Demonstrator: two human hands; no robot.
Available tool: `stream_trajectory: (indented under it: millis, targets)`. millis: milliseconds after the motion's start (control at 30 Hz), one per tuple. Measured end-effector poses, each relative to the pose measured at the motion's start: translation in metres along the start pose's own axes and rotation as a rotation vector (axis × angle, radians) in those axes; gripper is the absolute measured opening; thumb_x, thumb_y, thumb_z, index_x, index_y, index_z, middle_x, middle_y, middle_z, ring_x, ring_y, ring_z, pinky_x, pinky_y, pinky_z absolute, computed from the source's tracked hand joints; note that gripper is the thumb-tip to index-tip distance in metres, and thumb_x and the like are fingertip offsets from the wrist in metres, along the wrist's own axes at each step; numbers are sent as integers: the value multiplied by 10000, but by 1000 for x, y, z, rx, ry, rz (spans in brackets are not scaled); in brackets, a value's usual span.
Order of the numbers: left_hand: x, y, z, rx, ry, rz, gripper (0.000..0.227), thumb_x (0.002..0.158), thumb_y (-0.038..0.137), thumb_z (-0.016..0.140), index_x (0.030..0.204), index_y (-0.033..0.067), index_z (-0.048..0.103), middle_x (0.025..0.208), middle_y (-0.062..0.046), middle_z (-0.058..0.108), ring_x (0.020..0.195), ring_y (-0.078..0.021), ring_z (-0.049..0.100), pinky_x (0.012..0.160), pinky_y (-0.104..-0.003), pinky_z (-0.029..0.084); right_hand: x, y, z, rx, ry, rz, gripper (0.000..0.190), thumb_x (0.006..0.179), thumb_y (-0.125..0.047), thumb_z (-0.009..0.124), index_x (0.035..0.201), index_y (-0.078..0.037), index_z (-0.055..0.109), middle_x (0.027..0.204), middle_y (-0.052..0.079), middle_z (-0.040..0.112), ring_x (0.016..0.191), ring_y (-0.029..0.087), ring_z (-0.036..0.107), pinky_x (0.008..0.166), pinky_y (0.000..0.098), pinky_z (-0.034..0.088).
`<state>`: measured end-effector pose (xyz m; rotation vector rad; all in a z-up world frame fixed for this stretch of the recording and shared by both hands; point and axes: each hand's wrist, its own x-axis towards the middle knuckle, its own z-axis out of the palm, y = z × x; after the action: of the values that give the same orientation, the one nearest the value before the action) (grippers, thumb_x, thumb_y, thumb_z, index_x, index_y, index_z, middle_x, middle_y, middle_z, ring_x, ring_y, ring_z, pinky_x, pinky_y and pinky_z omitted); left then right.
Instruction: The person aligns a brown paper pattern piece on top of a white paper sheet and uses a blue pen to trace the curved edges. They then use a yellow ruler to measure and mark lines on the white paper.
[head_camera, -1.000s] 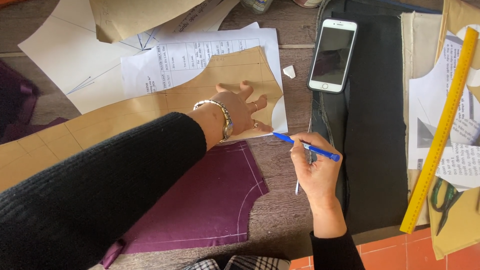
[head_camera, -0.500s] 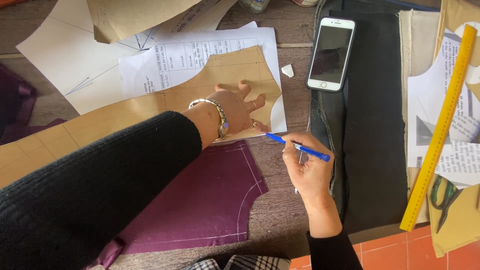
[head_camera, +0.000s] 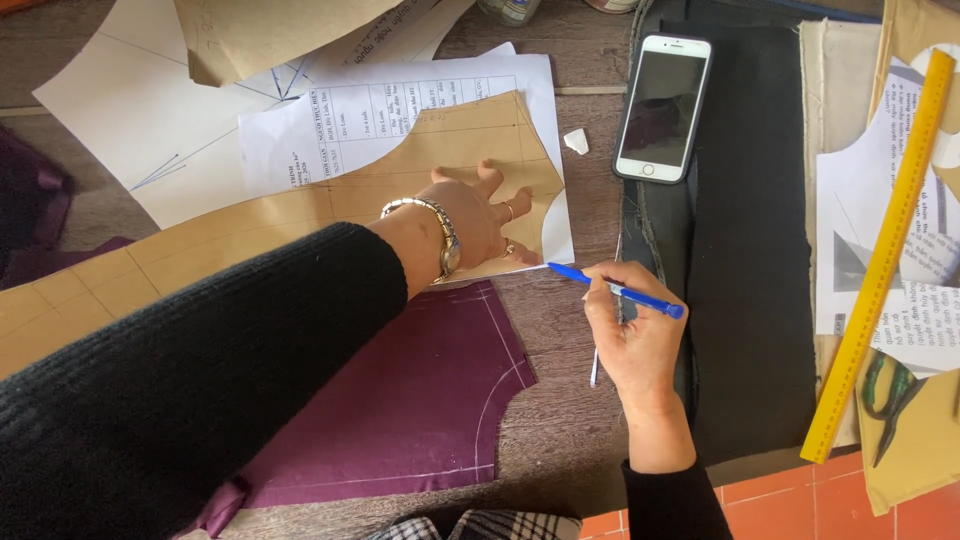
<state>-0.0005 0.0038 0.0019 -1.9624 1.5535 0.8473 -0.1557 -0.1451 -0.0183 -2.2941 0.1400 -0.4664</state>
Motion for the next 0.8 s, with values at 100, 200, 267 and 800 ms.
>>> stream_trajectory:
  millis: [100, 200, 267, 800]
  targets:
    - [0, 0, -1, 5, 4, 3, 673, 956, 96, 444, 1413, 552, 251, 1570, -43, 31, 1382, -512, 157, 911, -689, 460, -1, 1, 3, 3, 3, -13, 95, 848, 20, 624, 869, -45, 690, 719, 130, 654, 714, 319, 670, 675, 401, 515]
    - [-2, 0, -4, 28, -32, 7, 671, 965, 109, 430, 1422, 553, 221, 1569, -51, 6, 1380, -521, 144, 915, -685, 459, -2, 2, 4, 19, 9, 0, 111, 847, 21, 625, 882, -57, 695, 757, 129, 671, 757, 328, 677, 699, 408, 518]
    - [-1, 0, -3, 17, -17, 12, 671, 964, 97, 424, 1423, 545, 224, 1566, -56, 18, 1378, -524, 144, 911, -689, 460, -3, 2, 4, 23, 8, 2, 109, 852, 24, 632, 890, -58, 693, 785, 131, 678, 779, 341, 677, 715, 423, 523]
    - [-1, 1, -6, 2, -54, 4, 673, 966, 91, 412, 1424, 546, 222, 1571, -40, -4, 1387, -519, 120, 934, -680, 449, -3, 4, 4, 15, -5, -15, 112, 843, 21, 625, 884, -62, 689, 772, 116, 674, 773, 318, 684, 717, 406, 524]
